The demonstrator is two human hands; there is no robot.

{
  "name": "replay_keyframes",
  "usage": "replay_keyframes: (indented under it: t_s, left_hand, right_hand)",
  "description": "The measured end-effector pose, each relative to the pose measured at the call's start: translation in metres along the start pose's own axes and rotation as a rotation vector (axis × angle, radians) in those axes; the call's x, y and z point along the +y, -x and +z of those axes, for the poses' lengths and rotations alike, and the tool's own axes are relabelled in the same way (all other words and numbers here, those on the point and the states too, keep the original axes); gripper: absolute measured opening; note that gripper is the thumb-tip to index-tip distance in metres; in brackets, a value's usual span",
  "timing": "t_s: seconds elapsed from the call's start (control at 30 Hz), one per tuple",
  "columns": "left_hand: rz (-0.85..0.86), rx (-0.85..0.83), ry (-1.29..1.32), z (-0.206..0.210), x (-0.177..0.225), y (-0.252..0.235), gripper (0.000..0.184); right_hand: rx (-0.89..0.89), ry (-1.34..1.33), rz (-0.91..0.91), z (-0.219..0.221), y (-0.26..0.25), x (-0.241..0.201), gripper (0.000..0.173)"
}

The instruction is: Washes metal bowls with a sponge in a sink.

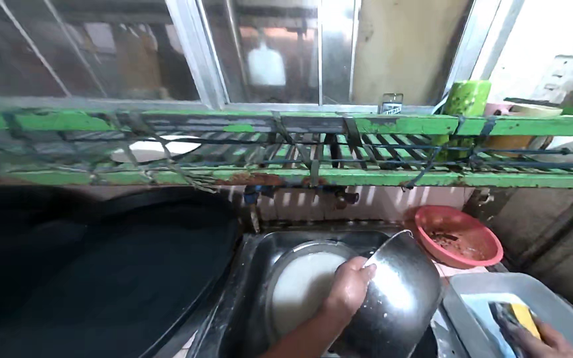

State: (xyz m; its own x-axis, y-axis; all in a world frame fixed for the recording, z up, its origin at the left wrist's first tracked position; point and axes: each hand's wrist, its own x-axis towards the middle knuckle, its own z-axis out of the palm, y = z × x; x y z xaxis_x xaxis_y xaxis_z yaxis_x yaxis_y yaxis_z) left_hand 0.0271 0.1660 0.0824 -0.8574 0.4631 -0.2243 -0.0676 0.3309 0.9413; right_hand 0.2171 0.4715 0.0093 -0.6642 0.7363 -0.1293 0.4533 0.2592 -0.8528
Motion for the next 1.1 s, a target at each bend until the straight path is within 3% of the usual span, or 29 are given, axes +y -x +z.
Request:
replay_keyframes:
  t_s: [0.1, 0.17, 0.2, 0.27, 0.37, 0.43, 0.47, 0.53, 0.6, 0.63, 0.7, 0.8, 0.87, 0.93, 1.0, 1.1]
  left_hand:
    - [-0.006, 0.060, 0.065, 0.006, 0.006, 0.003, 0.028]
    - [0.014, 0.039, -0.026, 0.014, 0.013, 0.010, 0.029]
    - [0.034, 0.018, -0.098, 0.016, 0.015, 0.015, 0.030]
    - [0.097, -0.009, -0.188, 0.014, 0.012, 0.027, 0.032]
    - [0.253, 0.060, -0.166, 0.000, -0.002, 0.044, 0.031]
    - [0.268, 0.068, -0.155, -0.012, -0.002, 0.047, 0.028]
    - [0.276, 0.076, -0.170, -0.017, -0.003, 0.043, 0.028]
    - [0.272, 0.081, -0.221, -0.024, -0.007, 0.031, 0.031]
    - [0.285, 0.076, -0.264, -0.028, -0.011, 0.021, 0.032]
    - [0.292, 0.082, -0.272, -0.030, -0.013, 0.020, 0.030]
    - [0.274, 0.086, -0.212, -0.041, -0.012, 0.023, 0.029]
    - [0.249, 0.107, -0.009, -0.064, -0.009, 0.043, 0.018]
    - [0.343, 0.122, 0.127, -0.078, -0.022, 0.046, 0.014]
    - [0.364, 0.085, 0.174, -0.088, -0.041, 0.037, 0.015]
    - [0.305, 0.009, 0.092, -0.093, -0.042, 0.029, 0.020]
    - [0.170, -0.003, -0.133, -0.073, -0.003, 0.029, 0.023]
  right_hand:
    - [0.003, 0.056, -0.508, 0.047, 0.046, -0.071, 0.067]
    - [-0.002, 0.193, -0.885, 0.085, 0.060, -0.095, 0.066]
    - [0.004, 0.221, -0.981, 0.099, 0.060, -0.104, 0.065]
    - [-0.029, 0.115, -0.900, 0.109, 0.043, -0.119, 0.068]
    - [-0.048, -0.221, -0.343, 0.099, -0.012, -0.137, 0.058]
    - [-0.074, -0.317, -0.200, 0.099, -0.035, -0.139, 0.053]
    - [-0.085, -0.294, -0.250, 0.103, -0.031, -0.142, 0.057]
    - [-0.114, -0.135, -0.548, 0.118, -0.001, -0.149, 0.067]
    - [-0.140, 0.042, -0.938, 0.141, 0.030, -0.157, 0.062]
    - [-0.147, 0.086, -1.034, 0.149, 0.036, -0.159, 0.058]
    - [-0.225, -0.019, -0.924, 0.147, 0.019, -0.163, 0.061]
    - [-0.340, -0.348, -0.409, 0.116, -0.034, -0.156, 0.076]
    - [-0.345, -0.532, -0.302, 0.106, -0.059, -0.144, 0.079]
    - [-0.327, -0.548, -0.339, 0.103, -0.056, -0.149, 0.074]
    - [-0.309, -0.375, -0.481, 0.105, -0.035, -0.165, 0.065]
    - [-0.364, -0.069, -0.998, 0.121, -0.004, -0.176, 0.047]
